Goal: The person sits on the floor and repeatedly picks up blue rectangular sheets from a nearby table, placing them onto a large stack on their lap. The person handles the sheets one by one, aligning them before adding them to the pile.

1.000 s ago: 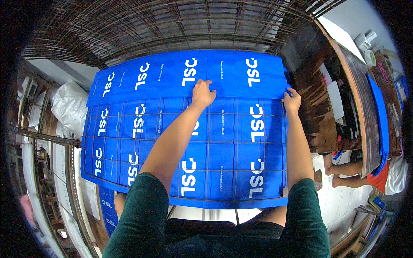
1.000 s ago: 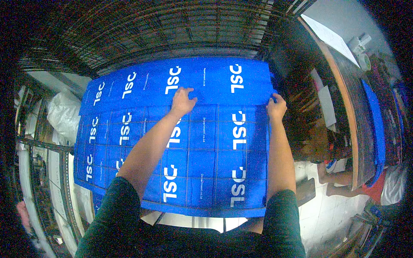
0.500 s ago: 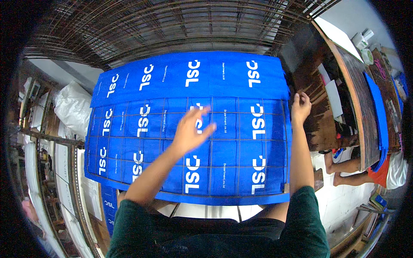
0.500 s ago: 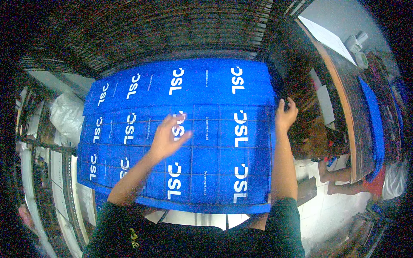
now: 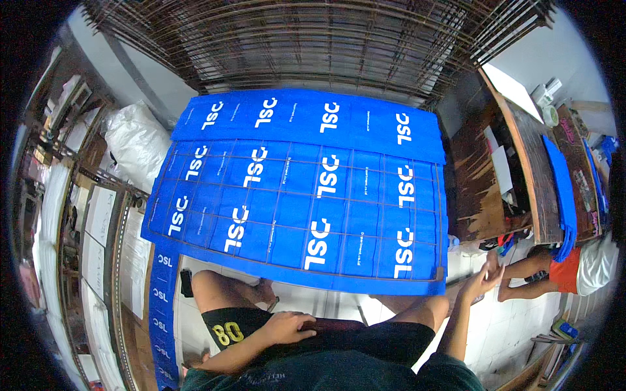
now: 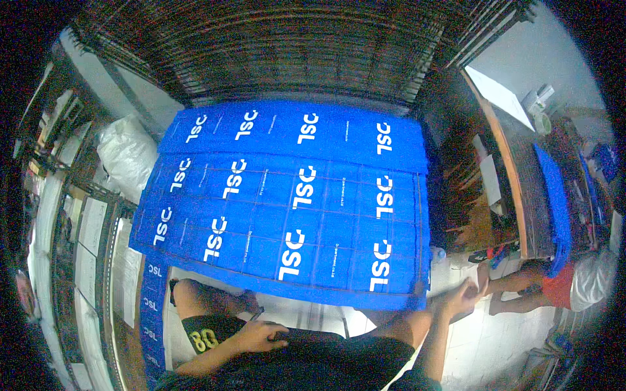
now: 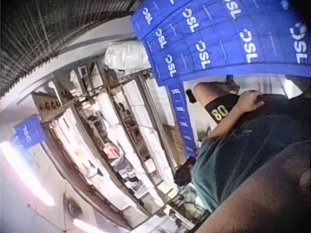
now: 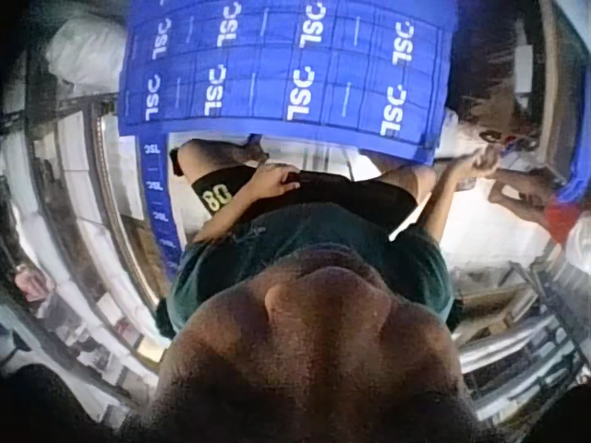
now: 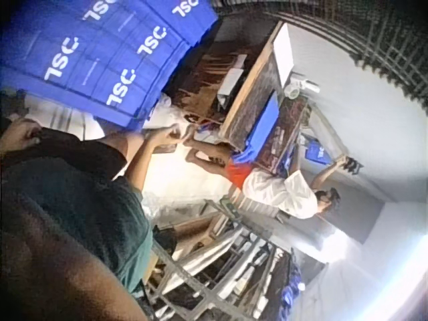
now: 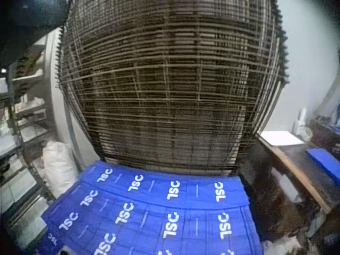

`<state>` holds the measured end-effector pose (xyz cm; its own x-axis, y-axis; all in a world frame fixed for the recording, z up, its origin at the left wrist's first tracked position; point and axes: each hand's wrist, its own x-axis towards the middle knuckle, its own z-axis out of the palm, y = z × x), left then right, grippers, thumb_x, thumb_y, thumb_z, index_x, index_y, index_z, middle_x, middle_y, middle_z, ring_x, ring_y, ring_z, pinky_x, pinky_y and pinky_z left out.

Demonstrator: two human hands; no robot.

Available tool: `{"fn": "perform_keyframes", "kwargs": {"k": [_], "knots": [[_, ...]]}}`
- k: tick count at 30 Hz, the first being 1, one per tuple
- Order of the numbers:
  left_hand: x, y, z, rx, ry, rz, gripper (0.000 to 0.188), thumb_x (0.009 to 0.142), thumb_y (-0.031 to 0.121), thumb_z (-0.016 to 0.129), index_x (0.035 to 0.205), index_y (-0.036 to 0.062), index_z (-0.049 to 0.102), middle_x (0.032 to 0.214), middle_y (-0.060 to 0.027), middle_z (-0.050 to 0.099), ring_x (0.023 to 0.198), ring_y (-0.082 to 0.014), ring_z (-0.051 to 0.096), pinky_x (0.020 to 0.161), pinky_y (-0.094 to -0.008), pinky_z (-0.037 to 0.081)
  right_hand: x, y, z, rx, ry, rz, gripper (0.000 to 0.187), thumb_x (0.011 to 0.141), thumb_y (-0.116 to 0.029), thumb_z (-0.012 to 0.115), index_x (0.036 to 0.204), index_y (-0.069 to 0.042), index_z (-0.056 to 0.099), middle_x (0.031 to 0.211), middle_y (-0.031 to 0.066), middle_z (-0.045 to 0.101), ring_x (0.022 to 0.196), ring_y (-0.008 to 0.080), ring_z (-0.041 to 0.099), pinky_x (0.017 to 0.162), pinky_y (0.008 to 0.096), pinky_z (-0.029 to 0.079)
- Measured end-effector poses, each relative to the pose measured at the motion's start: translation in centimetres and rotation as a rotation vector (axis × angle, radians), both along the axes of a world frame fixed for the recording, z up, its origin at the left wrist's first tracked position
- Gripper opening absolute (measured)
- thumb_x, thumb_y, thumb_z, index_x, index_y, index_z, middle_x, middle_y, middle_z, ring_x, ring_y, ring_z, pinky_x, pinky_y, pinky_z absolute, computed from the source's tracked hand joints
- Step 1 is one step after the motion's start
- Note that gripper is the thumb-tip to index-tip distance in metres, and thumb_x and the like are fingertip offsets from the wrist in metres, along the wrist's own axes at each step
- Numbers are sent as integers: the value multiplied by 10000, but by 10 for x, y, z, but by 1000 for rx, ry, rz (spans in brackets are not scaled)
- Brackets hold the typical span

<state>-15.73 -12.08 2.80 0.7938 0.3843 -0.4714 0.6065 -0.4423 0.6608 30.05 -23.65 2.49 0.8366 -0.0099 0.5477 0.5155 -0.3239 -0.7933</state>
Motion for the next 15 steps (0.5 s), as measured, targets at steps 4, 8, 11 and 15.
{"fn": "perform_keyframes", "kwargs": {"k": [4, 8, 11, 15], "knots": [[-5, -11, -59, -57, 210, -120, 516, 790, 596, 496, 936, 111, 593, 903, -140, 619, 905, -347, 576, 775, -469, 447, 13, -79, -75, 262, 289, -181, 459, 816, -162, 597, 1202, 18, 424, 1067, 143, 552, 927, 235, 540, 834, 325, 429], [2, -12, -81, -129, 285, -198, 551, 759, 610, 514, 846, 74, 607, 874, -136, 626, 874, -309, 594, 739, -425, 443, 25, -141, -157, -283, 336, 160, 376, 770, -184, 621, 1049, 45, 514, 914, 129, 572, 826, 233, 538, 766, 332, 450], [-3, -13, -97, -140, 189, -136, 556, 758, 616, 510, 850, 75, 598, 896, -132, 622, 884, -305, 587, 738, -420, 441, -25, -119, -157, -772, 193, 155, 321, 754, -234, 598, 911, 46, 603, 964, 238, 587, 878, 380, 550, 825, 431, 418], [4, -9, -102, -111, 194, -159, 567, 758, 626, 503, 860, 75, 585, 912, -133, 614, 886, -306, 579, 729, -417, 438, -39, -109, -118, -709, 379, 116, 294, 756, -219, 606, 870, 52, 616, 921, 266, 593, 884, 389, 555, 798, 427, 429]]}}
